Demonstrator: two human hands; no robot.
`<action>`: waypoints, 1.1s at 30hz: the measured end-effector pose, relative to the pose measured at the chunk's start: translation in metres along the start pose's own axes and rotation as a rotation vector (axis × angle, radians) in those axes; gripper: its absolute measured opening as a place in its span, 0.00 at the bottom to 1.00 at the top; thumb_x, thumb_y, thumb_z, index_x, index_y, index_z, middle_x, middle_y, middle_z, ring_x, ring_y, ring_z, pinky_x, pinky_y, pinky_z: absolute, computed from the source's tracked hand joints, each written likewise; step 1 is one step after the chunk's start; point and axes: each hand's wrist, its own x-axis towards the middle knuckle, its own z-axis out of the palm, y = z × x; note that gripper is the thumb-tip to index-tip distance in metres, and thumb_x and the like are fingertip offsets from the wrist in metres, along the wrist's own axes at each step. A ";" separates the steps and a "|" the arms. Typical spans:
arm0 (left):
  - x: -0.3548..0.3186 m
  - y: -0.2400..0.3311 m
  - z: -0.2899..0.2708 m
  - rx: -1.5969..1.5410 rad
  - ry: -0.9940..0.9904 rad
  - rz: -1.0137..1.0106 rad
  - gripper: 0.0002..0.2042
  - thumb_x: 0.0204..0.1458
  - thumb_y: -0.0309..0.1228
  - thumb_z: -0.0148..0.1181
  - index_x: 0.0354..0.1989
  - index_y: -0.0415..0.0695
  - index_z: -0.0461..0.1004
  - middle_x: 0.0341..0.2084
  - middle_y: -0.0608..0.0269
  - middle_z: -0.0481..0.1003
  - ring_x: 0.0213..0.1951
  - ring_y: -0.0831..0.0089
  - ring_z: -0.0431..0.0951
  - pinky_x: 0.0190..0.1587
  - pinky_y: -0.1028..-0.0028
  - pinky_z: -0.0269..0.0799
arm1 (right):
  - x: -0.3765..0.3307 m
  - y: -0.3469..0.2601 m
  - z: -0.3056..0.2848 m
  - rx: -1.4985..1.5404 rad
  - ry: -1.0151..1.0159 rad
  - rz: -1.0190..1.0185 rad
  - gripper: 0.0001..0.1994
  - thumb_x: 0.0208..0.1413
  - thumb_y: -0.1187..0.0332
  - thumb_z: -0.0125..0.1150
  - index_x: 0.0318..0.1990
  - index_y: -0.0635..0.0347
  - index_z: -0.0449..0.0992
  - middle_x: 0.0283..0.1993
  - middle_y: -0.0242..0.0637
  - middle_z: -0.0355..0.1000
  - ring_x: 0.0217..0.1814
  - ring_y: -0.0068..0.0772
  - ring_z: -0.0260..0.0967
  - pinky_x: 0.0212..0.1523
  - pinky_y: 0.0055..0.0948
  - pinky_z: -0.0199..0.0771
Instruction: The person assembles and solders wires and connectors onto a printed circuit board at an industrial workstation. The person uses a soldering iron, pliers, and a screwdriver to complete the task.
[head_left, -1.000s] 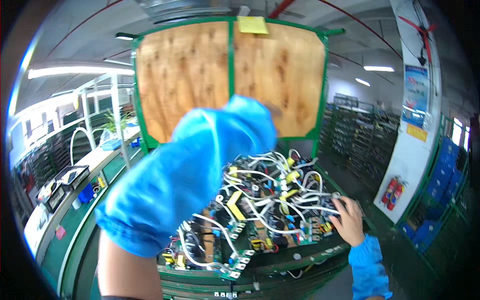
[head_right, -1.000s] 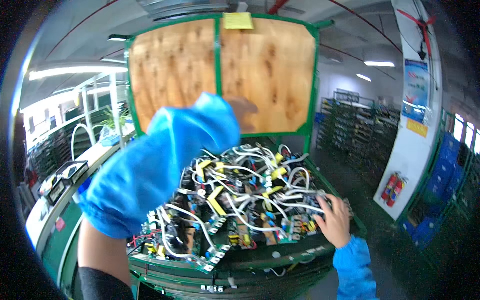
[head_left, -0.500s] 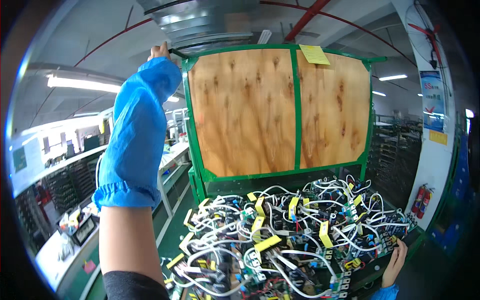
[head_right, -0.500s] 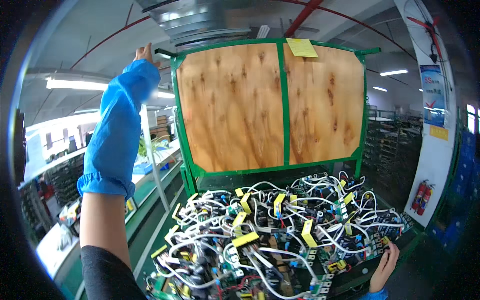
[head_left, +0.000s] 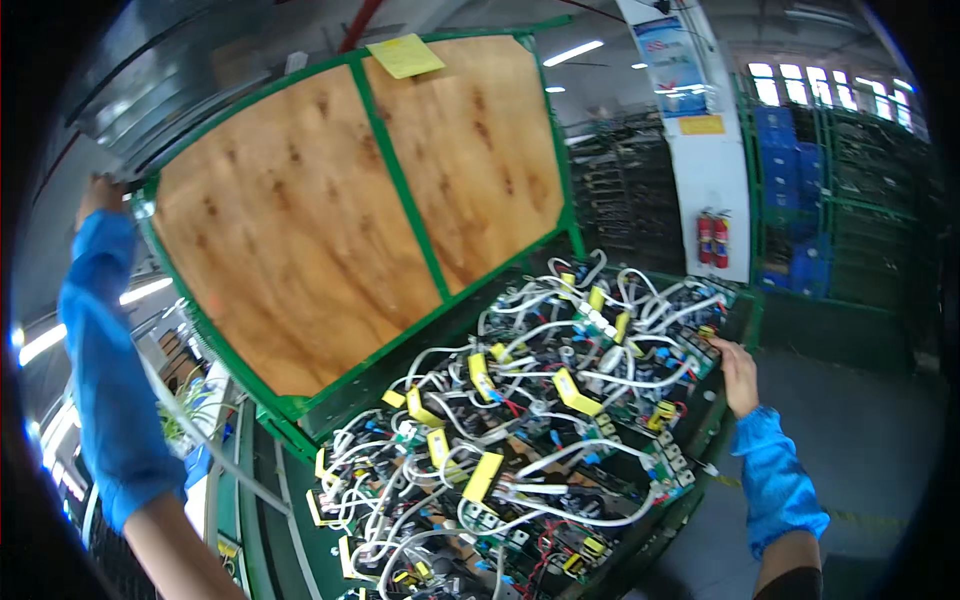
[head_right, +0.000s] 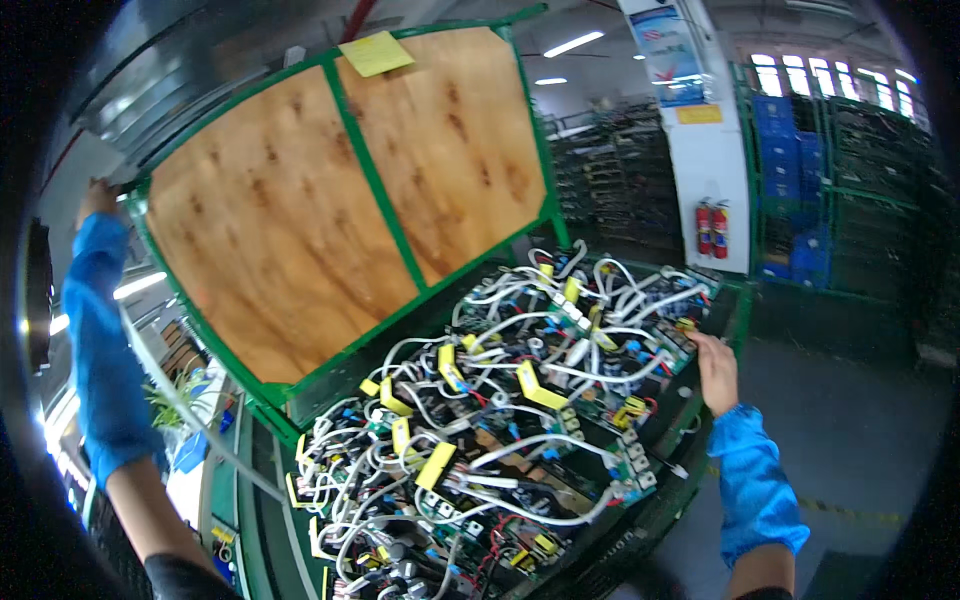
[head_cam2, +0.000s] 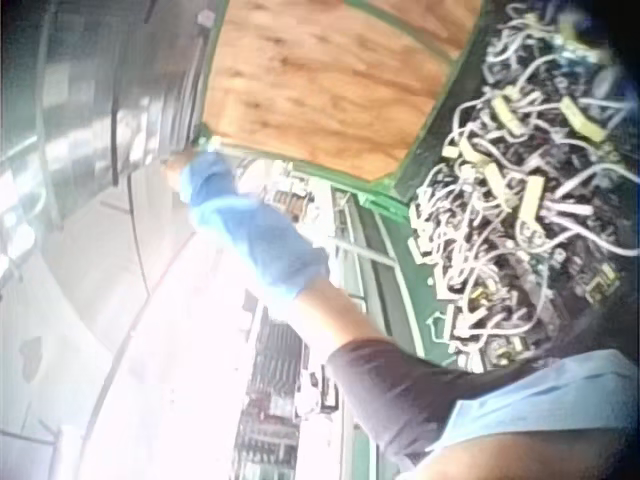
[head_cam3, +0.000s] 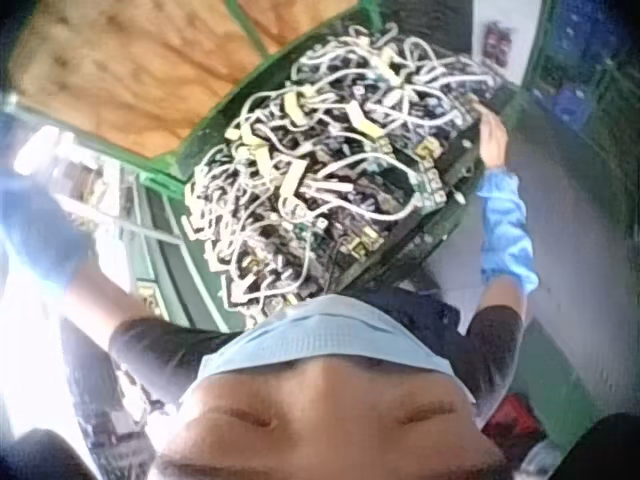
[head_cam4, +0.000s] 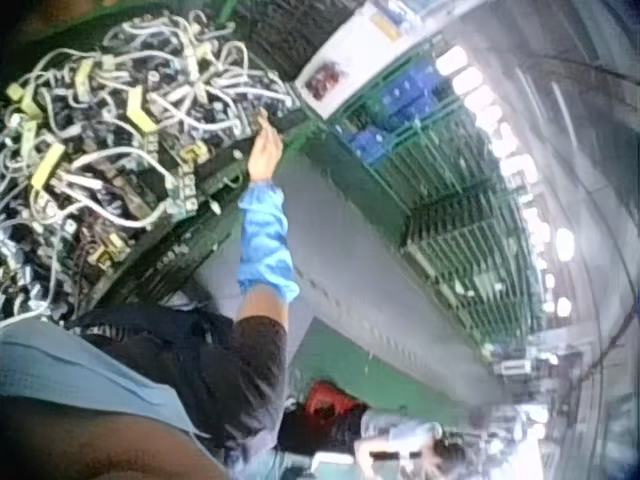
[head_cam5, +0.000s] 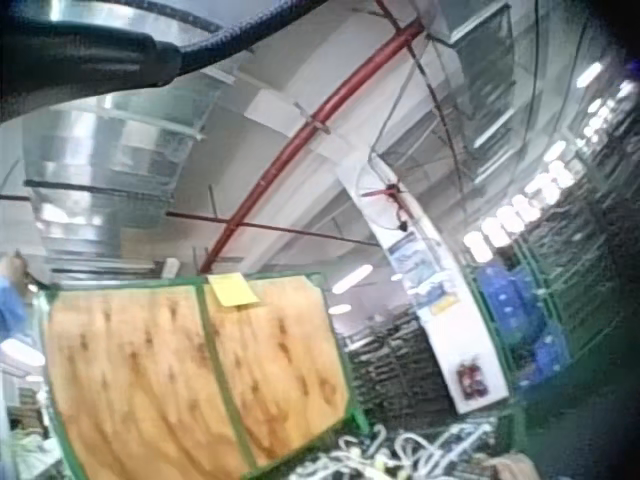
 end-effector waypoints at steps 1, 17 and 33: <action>0.017 -0.033 -0.012 0.063 -0.023 0.014 0.16 0.48 0.33 0.50 0.46 0.46 0.68 0.45 0.46 0.64 0.42 0.45 0.69 0.44 0.57 0.67 | 0.001 -0.001 0.001 0.024 -0.003 -0.006 0.14 0.57 0.69 0.38 0.39 0.63 0.72 0.40 0.46 0.70 0.44 0.47 0.65 0.45 0.35 0.62; -0.246 -0.018 -0.177 -0.656 -0.420 -0.149 0.17 0.45 0.28 0.53 0.47 0.40 0.66 0.39 0.52 0.67 0.32 0.61 0.74 0.28 0.65 0.73 | 0.006 0.022 -0.012 0.518 0.188 -0.048 0.13 0.57 0.71 0.44 0.49 0.62 0.65 0.46 0.38 0.64 0.44 0.25 0.61 0.43 0.24 0.62; -0.555 0.134 -0.381 -0.502 -0.272 -0.149 0.31 0.48 0.17 0.50 0.61 0.43 0.48 0.50 0.54 0.62 0.38 0.72 0.70 0.32 0.76 0.73 | 0.178 0.048 -0.039 0.246 0.134 -0.484 0.25 0.46 0.72 0.61 0.53 0.65 0.61 0.52 0.48 0.61 0.56 0.44 0.56 0.54 0.36 0.57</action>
